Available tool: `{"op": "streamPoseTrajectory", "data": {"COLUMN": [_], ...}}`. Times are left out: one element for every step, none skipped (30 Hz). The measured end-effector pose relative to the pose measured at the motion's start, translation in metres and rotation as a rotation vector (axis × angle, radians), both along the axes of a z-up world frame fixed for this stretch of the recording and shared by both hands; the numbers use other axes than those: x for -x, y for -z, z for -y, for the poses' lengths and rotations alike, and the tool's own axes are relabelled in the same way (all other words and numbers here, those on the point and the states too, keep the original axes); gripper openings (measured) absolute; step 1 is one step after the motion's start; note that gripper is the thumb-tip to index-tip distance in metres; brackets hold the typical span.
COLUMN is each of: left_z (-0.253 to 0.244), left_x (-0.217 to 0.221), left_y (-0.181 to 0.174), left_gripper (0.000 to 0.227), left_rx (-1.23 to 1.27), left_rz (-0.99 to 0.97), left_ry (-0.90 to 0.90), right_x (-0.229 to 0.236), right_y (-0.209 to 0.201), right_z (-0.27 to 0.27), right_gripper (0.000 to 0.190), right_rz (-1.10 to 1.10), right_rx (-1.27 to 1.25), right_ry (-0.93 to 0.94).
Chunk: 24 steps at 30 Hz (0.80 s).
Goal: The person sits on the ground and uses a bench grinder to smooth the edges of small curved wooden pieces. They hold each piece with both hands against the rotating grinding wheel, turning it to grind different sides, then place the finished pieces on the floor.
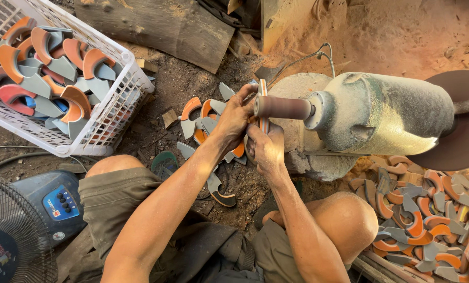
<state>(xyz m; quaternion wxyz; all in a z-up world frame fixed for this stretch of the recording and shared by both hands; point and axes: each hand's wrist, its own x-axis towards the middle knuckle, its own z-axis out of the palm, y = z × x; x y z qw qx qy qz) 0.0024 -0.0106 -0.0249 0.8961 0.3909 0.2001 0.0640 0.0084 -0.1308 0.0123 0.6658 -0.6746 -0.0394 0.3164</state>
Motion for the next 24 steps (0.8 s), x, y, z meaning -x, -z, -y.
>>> {"op": "streamPoseTrajectory", "data": {"left_z": [0.0, 0.001, 0.002, 0.004, 0.001, 0.001, 0.003, 0.005, 0.008, 0.012, 0.013, 0.015, 0.016, 0.017, 0.018, 0.018, 0.017, 0.017, 0.018, 0.018, 0.019, 0.017, 0.016, 0.015], "left_x": [-0.001, 0.0, 0.001, 0.003, 0.002, 0.004, 0.009, 0.013, 0.02, 0.025, 0.029, 0.032, 0.036, 0.039, 0.042, 0.044, 0.043, 0.041, 0.04, 0.038, 0.036, 0.033, 0.029, 0.024], "left_y": [0.001, 0.003, 0.003, 0.002, 0.0, -0.003, -0.007, -0.01, -0.011, -0.013, -0.015, -0.017, -0.019, -0.022, -0.024, -0.025, -0.027, -0.028, -0.028, -0.027, -0.023, -0.019, -0.015, -0.01], "left_gripper": [0.032, 0.029, 0.027, 0.025, 0.024, 0.024, 0.025, 0.025, 0.027, 0.03, 0.032, 0.033, 0.033, 0.034, 0.034, 0.035, 0.035, 0.035, 0.034, 0.034, 0.034, 0.034, 0.033, 0.032], "left_rx": [0.0, 0.001, 0.018, 0.035, 0.045, 0.055, 0.067, 0.079, 0.099, 0.119, 0.135, 0.116, 0.099, 0.081, 0.072, 0.063, 0.051, 0.054, 0.06, 0.067, 0.075, 0.082, 0.089, 0.111], "left_rz": [-0.012, -0.024, 0.0, 0.024, 0.058, 0.036, 0.015, -0.006, 0.009, 0.025, 0.046, 0.059, 0.07, 0.082, 0.09, 0.097, 0.11, 0.11, 0.107, 0.103, 0.11, 0.116, 0.122, 0.146], "left_ry": [0.001, 0.002, -0.003, -0.009, -0.018, -0.005, 0.002, 0.01, 0.017, 0.023, 0.029, 0.038, 0.044, 0.051, 0.056, 0.06, 0.064, 0.054, 0.043, 0.032, 0.026, 0.019, 0.014, -0.001], "right_x": [0.0, 0.0, 0.002, 0.005, 0.006, 0.007, 0.009, 0.011, 0.017, 0.022, 0.023, 0.025, 0.027, 0.03, 0.033, 0.036, 0.035, 0.033, 0.031, 0.028, 0.027, 0.025, 0.022, 0.019], "right_y": [0.002, 0.004, 0.005, 0.006, 0.006, 0.005, 0.004, 0.004, 0.004, 0.005, 0.006, 0.006, 0.007, 0.008, 0.008, 0.008, 0.007, 0.007, 0.006, 0.005, 0.005, 0.006, 0.006, 0.007], "right_z": [0.0, 0.0, 0.001, 0.003, 0.003, 0.003, 0.005, 0.007, 0.012, 0.018, 0.021, 0.023, 0.024, 0.025, 0.025, 0.026, 0.026, 0.024, 0.023, 0.022, 0.022, 0.02, 0.018, 0.016], "right_gripper": [0.024, 0.025, 0.026, 0.025, 0.025, 0.024, 0.023, 0.021, 0.02, 0.02, 0.02, 0.019, 0.021, 0.022, 0.023, 0.022, 0.021, 0.02, 0.02, 0.021, 0.022, 0.022, 0.023, 0.024], "right_rz": [-0.009, -0.019, -0.028, -0.049, -0.061, -0.073, -0.065, -0.056, -0.056, -0.034, -0.007, 0.021, 0.026, 0.03, 0.032, 0.009, -0.008, -0.025, -0.029, -0.032, -0.041, -0.038, -0.035, -0.032], "right_rx": [-0.014, -0.027, -0.042, -0.039, -0.045, -0.05, -0.047, -0.044, -0.033, 0.001, 0.03, 0.059, 0.025, -0.009, -0.043, -0.044, -0.048, -0.052, -0.058, -0.064, -0.066, -0.061, -0.057, -0.053], "right_ry": [0.004, 0.008, 0.016, 0.025, 0.028, 0.032, 0.011, -0.009, -0.023, -0.038, -0.054, -0.07, -0.064, -0.058, -0.049, -0.031, -0.014, 0.002, -0.004, -0.011, -0.015, -0.006, 0.005, 0.015]}}
